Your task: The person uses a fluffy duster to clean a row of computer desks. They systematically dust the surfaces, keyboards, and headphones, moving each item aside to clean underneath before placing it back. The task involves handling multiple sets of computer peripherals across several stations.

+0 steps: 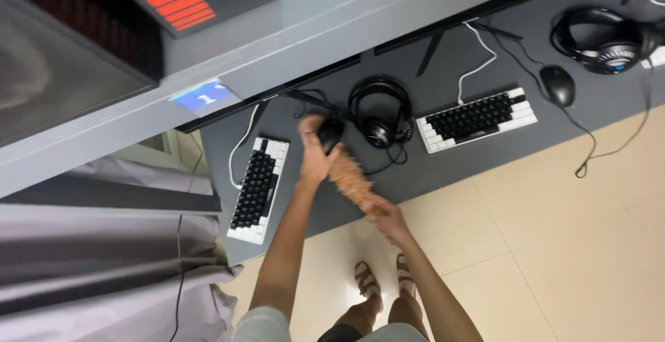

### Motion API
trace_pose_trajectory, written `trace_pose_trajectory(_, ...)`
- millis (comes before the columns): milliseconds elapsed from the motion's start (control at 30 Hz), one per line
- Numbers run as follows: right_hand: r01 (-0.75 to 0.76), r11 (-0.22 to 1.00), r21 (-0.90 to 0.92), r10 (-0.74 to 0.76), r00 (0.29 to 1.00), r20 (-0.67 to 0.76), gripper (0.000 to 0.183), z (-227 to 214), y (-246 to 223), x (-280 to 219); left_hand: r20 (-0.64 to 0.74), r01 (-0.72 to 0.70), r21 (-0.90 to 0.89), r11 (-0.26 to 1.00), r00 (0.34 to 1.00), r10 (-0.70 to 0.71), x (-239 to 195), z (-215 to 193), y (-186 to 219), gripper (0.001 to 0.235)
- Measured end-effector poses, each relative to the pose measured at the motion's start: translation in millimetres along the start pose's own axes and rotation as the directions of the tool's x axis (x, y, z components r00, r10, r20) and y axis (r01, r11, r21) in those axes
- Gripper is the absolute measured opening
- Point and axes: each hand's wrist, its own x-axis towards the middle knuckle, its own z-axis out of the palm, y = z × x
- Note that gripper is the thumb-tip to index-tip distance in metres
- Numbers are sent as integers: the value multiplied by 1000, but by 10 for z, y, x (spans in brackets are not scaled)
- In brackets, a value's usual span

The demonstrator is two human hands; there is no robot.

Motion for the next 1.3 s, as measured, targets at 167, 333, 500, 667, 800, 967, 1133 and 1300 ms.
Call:
trace_pose_trajectory(167, -117, 985, 123, 130, 986, -107, 45, 208, -319, -438, 116, 227, -140, 964, 970, -211, -93, -1030, 227, 76)
trace_pose_trajectory(333, 146, 986, 75, -140, 986, -90, 44, 286, -272, -668, 30, 205, -193, 960, 979, -203, -275, -827, -145, 81)
trace_pose_trajectory(500, 326, 918, -228, -347, 936, -58, 44, 117, -525, -862, 59, 466, -21, 884, 884, -465, -253, -654, -435, 77)
trace_pose_trajectory(667, 258, 795, -549, -346, 936, -60, 44, 122, -747, -563, 65, 214, -468, 858, 976, -208, -394, -619, -342, 82)
trace_pose_trajectory(800, 221, 808, -546, -359, 919, -160, 38, 156, -833, -309, 49, 215, -190, 958, 977, -210, -394, -1109, 218, 82)
trace_pose_trajectory(967, 414, 727, -548, -521, 852, -49, 38, 85, -879, -306, 145, 195, -93, 976, 973, -180, -488, -1352, 250, 69)
trace_pose_trajectory(1133, 288, 772, -566, -480, 848, -224, 40, 134, -580, -356, 37, 236, -150, 960, 972, -233, -863, -1177, -29, 77)
trace_pose_trajectory(1300, 260, 942, -210, -306, 925, -226, 40, 159, 17, -649, 211, 465, 252, 848, 829, -517, -1389, -724, -394, 80)
